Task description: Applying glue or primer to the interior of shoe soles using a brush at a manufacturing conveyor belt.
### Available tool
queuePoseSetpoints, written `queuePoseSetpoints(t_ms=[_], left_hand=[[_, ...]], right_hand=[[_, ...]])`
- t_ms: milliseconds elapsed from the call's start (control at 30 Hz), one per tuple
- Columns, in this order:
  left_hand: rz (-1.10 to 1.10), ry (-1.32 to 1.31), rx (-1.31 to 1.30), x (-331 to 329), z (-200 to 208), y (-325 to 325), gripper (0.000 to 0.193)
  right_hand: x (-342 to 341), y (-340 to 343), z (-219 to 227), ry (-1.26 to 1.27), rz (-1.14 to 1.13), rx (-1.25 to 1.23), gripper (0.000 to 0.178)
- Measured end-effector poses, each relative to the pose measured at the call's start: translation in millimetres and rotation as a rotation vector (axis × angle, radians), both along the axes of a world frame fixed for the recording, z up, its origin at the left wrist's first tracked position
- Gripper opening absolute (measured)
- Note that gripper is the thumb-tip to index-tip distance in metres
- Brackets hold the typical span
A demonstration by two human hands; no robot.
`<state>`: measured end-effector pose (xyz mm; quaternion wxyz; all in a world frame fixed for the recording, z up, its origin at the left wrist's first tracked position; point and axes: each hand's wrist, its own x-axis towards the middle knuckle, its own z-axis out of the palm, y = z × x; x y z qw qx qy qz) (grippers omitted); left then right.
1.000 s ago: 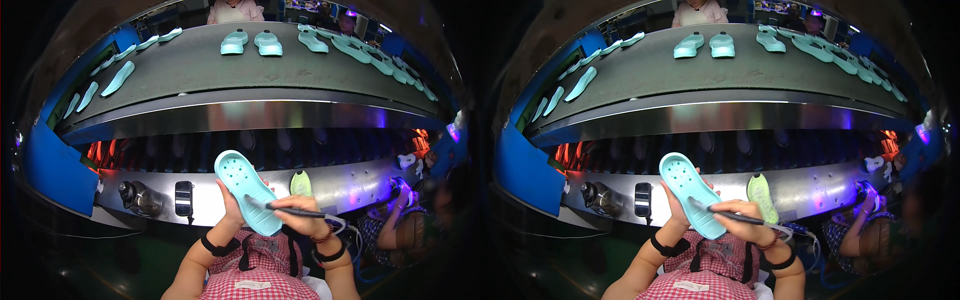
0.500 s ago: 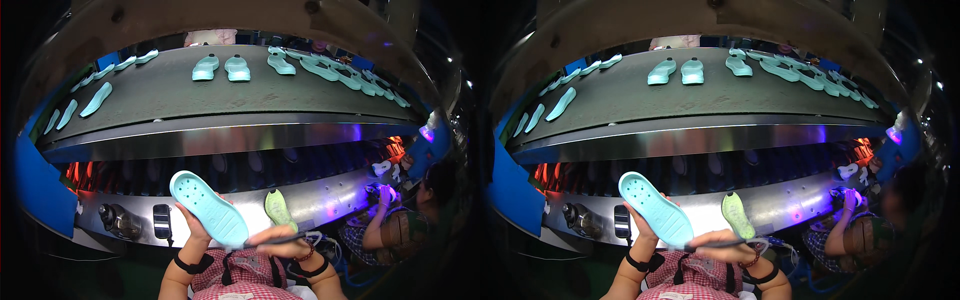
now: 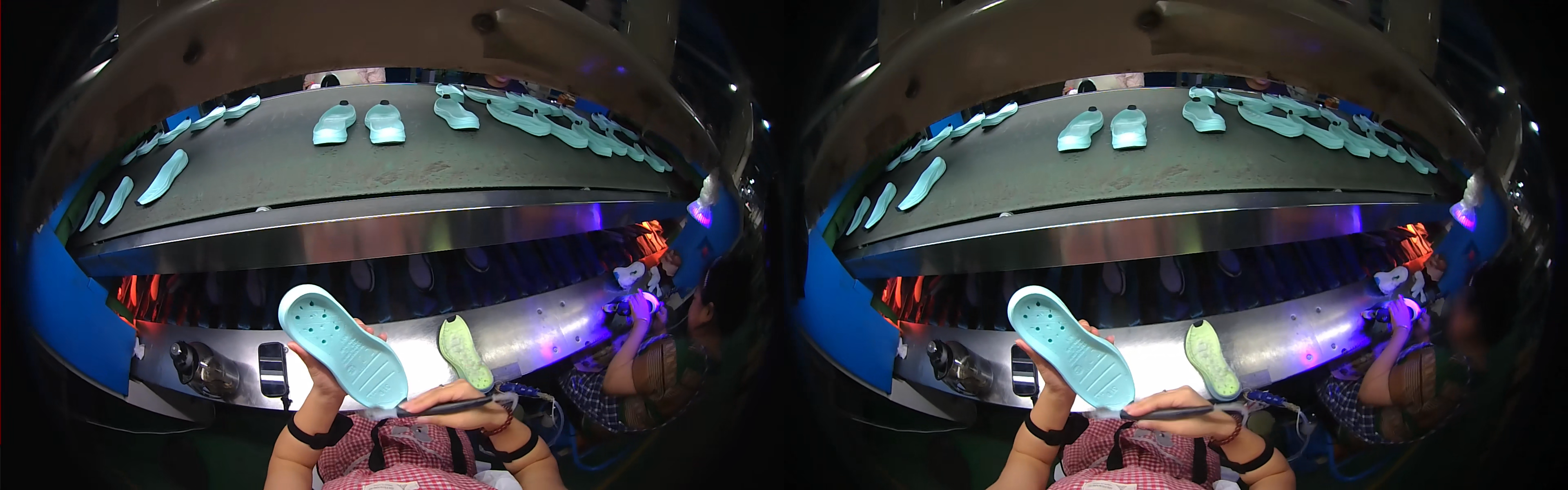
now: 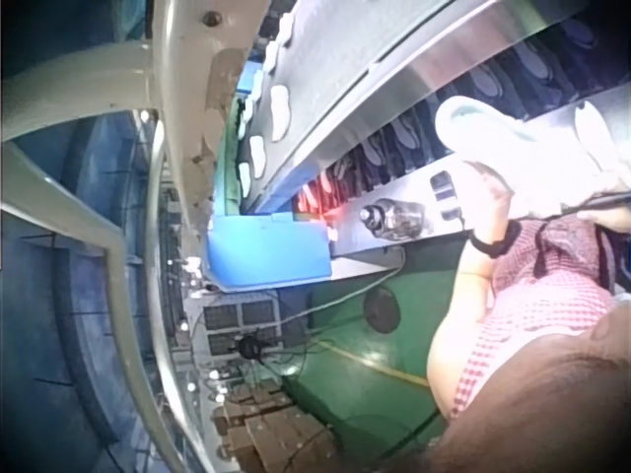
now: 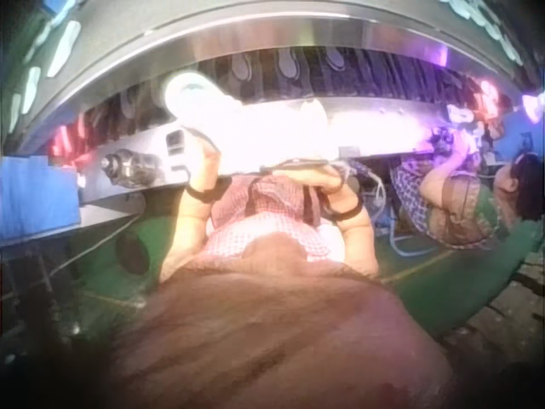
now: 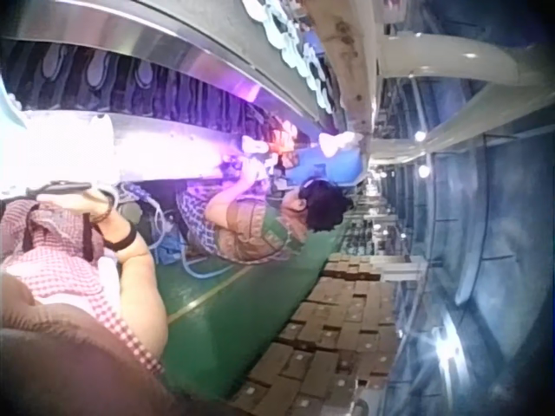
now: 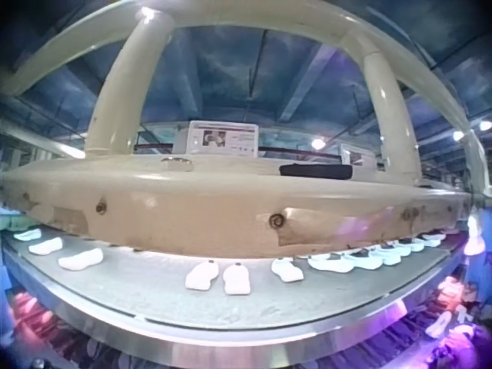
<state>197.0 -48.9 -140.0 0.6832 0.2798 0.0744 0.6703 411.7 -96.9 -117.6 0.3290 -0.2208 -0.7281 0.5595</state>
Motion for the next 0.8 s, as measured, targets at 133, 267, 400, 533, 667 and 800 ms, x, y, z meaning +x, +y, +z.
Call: queuePoseSetpoints(t_ms=[133,267,400,533,667,800], left_hand=[[0.015,0.032,0.009,5,8,-3,0.093],[-0.045,-0.016,0.007,5,6,-2,0.098],[-0.040,-0.009,-0.035,11,26,-9,0.091],[-0.066,0.026,-0.099,11,29,-12,0.072],[-0.073,-0.035,-0.092,41,28,-45,0.071],[-0.117,0.071,-0.189,33,7,-29,0.068]], right_hand=[[3,7,0,0.061,-0.289,-0.331,0.023],[6,2,0,-0.013,-0.033,-0.053,0.022],[7,8,-22,0.297,-0.144,-0.438,0.021],[-11,-1,-18,0.640,-0.113,-0.712,0.018],[-22,-4,-31,0.836,-0.133,-0.908,0.018],[-24,-16,-8,0.428,-0.369,-0.596,0.018]])
